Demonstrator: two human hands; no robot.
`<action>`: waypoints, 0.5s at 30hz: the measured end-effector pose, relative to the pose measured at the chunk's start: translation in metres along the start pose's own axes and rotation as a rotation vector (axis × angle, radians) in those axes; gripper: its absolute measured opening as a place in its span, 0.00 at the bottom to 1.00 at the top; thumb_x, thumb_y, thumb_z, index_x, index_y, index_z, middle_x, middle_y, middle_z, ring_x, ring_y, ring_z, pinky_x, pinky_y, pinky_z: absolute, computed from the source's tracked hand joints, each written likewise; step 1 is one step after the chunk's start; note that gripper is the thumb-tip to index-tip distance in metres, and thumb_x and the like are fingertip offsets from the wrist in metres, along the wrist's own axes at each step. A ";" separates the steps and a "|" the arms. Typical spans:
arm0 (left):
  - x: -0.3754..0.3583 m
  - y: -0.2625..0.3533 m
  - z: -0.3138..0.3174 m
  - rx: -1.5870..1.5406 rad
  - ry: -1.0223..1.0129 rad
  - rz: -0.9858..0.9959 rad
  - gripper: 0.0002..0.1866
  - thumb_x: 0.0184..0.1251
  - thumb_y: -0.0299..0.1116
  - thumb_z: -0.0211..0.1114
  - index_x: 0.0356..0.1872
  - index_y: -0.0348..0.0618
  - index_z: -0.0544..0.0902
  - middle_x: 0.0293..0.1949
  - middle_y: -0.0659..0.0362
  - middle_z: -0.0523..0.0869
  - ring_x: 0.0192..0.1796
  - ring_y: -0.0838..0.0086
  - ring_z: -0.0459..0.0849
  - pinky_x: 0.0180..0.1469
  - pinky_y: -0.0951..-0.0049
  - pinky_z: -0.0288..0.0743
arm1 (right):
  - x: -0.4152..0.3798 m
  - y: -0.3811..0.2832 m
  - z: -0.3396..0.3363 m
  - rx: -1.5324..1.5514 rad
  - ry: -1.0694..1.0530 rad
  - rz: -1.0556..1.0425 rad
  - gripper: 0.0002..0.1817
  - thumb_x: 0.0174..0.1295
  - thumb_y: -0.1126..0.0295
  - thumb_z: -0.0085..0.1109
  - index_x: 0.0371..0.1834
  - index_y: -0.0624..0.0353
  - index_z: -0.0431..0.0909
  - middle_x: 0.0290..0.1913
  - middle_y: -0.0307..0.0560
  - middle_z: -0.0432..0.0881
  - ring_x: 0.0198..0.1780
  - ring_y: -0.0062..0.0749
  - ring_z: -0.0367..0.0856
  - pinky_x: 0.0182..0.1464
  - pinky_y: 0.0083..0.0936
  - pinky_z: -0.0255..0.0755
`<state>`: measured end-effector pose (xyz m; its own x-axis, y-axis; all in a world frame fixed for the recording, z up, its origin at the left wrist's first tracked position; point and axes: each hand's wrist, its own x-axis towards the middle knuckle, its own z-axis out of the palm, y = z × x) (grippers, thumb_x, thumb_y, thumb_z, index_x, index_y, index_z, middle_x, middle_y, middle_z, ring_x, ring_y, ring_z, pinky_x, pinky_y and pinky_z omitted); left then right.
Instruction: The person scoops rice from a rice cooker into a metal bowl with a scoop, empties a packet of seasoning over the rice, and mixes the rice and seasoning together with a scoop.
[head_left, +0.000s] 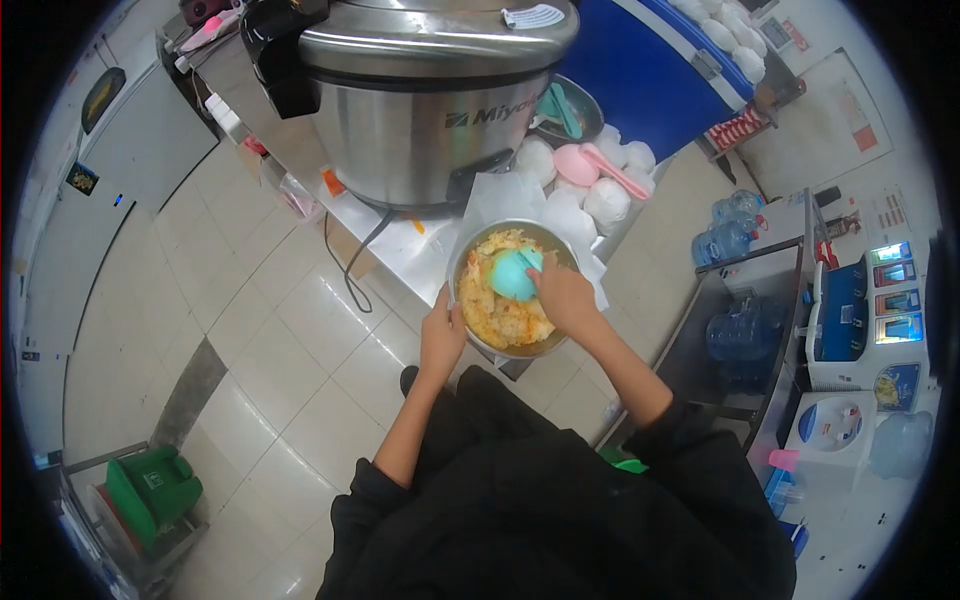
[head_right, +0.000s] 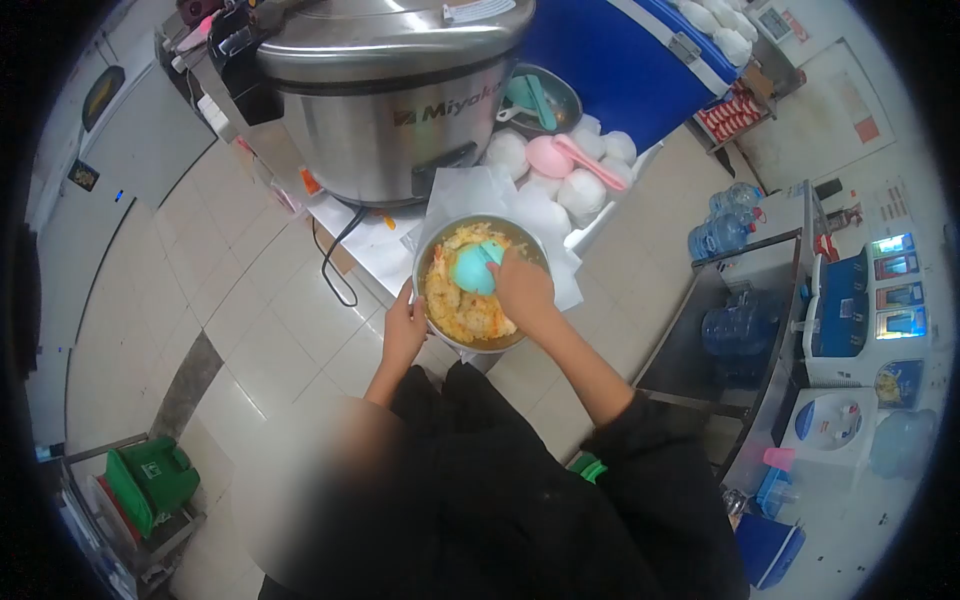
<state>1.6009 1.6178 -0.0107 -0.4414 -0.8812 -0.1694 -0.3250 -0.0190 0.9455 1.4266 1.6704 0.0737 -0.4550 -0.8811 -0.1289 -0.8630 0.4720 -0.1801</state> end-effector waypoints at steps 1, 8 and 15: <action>0.001 -0.002 0.000 -0.020 0.017 0.016 0.21 0.62 0.29 0.49 0.57 0.33 0.65 0.25 0.40 0.78 0.29 0.52 0.80 0.32 0.63 0.71 | -0.014 -0.014 -0.016 0.007 -0.037 0.049 0.20 0.62 0.54 0.43 0.37 0.64 0.66 0.23 0.55 0.78 0.26 0.50 0.79 0.28 0.42 0.71; -0.004 0.012 -0.008 0.057 -0.045 -0.015 0.21 0.61 0.29 0.49 0.56 0.32 0.66 0.25 0.41 0.79 0.29 0.53 0.80 0.33 0.63 0.72 | -0.017 0.004 0.000 -0.065 -0.171 -0.106 0.16 0.61 0.58 0.45 0.35 0.63 0.65 0.22 0.55 0.78 0.25 0.41 0.80 0.24 0.37 0.71; -0.001 0.012 -0.002 -0.079 0.015 -0.033 0.22 0.62 0.31 0.51 0.57 0.32 0.66 0.20 0.45 0.79 0.23 0.64 0.81 0.28 0.68 0.72 | -0.005 0.049 -0.013 -0.299 0.014 -0.110 0.16 0.63 0.59 0.43 0.30 0.63 0.67 0.22 0.54 0.78 0.26 0.41 0.80 0.27 0.37 0.73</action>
<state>1.5994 1.6174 0.0011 -0.4186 -0.8866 -0.1967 -0.2716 -0.0845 0.9587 1.3839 1.6978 0.0779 -0.3563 -0.9278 -0.1107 -0.9326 0.3459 0.1026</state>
